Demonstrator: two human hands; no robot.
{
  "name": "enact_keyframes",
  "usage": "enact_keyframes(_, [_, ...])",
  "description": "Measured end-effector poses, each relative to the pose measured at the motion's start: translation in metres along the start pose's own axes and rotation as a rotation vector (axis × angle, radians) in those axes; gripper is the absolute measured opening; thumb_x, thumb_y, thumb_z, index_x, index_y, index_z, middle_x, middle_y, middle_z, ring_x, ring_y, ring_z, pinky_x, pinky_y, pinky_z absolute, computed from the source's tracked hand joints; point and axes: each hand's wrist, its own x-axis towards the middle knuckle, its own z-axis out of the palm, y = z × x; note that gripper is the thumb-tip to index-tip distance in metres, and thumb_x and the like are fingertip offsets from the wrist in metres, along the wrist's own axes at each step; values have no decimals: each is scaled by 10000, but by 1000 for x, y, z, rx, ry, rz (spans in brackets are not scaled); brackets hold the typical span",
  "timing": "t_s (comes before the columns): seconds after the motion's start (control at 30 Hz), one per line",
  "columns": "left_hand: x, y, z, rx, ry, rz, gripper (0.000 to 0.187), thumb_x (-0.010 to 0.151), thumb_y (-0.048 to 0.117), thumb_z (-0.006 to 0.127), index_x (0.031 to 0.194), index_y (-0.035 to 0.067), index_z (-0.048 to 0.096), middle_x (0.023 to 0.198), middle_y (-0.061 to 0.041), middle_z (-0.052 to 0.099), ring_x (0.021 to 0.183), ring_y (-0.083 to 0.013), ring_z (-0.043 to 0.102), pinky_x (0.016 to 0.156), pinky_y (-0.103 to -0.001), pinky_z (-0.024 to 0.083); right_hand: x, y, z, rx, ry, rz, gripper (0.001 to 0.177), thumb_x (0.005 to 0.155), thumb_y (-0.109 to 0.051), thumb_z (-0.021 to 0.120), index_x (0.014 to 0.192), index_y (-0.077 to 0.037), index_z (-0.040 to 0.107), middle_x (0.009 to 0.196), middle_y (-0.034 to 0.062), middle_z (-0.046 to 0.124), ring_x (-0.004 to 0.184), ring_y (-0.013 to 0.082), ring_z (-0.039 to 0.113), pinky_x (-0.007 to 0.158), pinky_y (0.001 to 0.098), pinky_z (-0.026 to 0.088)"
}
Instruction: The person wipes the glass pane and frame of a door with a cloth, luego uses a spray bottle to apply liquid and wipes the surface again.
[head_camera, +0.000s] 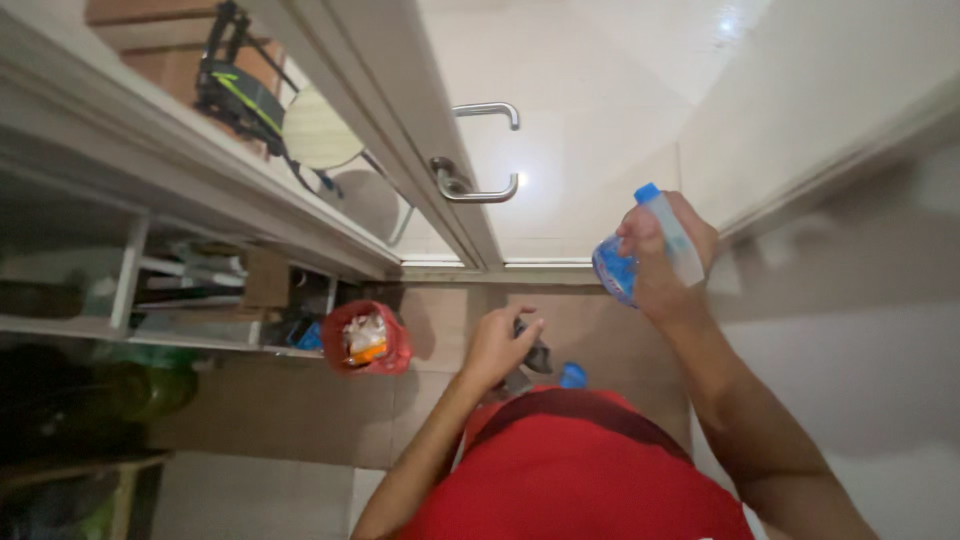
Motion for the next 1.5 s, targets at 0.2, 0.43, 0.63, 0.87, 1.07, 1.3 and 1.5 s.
enact_keyframes(0.2, [-6,-8,-29,-33,4,-102,372,870,371,721,1102,81,742,724,-136,697,654,-315,692,617,-432,532,1,3,23,82,-2,-20,479,1086,-464,589,1019,9,618,897,82,661,731,114,613,691,261,499])
enact_keyframes(0.43, [13,-4,-22,81,-111,-112,374,885,387,715,1121,99,745,663,-182,658,640,-345,669,623,-464,507,-23,16,-25,30,192,-45,389,1164,-364,561,1039,3,596,893,105,660,720,119,616,706,259,498])
enact_keyframes(0.63, [27,4,13,60,-121,52,361,874,360,726,1092,73,749,783,-190,707,769,-369,691,702,-468,533,-51,22,-88,-69,421,-6,402,1145,-374,557,1010,3,597,844,100,647,682,141,607,654,275,484])
enact_keyframes(0.87, [35,37,38,39,-195,107,363,872,349,734,1103,69,748,805,-189,712,779,-369,690,723,-463,536,-78,45,-153,-163,581,91,452,1145,-414,570,962,-2,611,871,80,636,641,136,594,673,289,483])
enact_keyframes(1.07, [36,54,55,51,-271,-25,372,869,363,715,1118,89,742,743,-175,701,695,-350,693,665,-456,529,-91,70,-186,-131,644,160,387,1134,-355,596,948,-16,580,838,72,628,684,140,584,660,283,484])
enact_keyframes(1.3, [27,49,67,70,-224,8,361,873,364,720,1114,97,752,786,-170,716,739,-354,701,677,-458,535,-99,97,-191,-213,514,223,341,1138,-280,569,924,-15,572,818,69,634,678,122,583,655,269,479])
enact_keyframes(1.5, [17,25,69,104,-116,53,364,890,362,727,1111,73,754,858,-190,722,838,-384,693,749,-477,535,-113,118,-147,-271,259,300,259,1074,-242,620,956,-13,600,854,43,683,705,105,643,659,261,512])
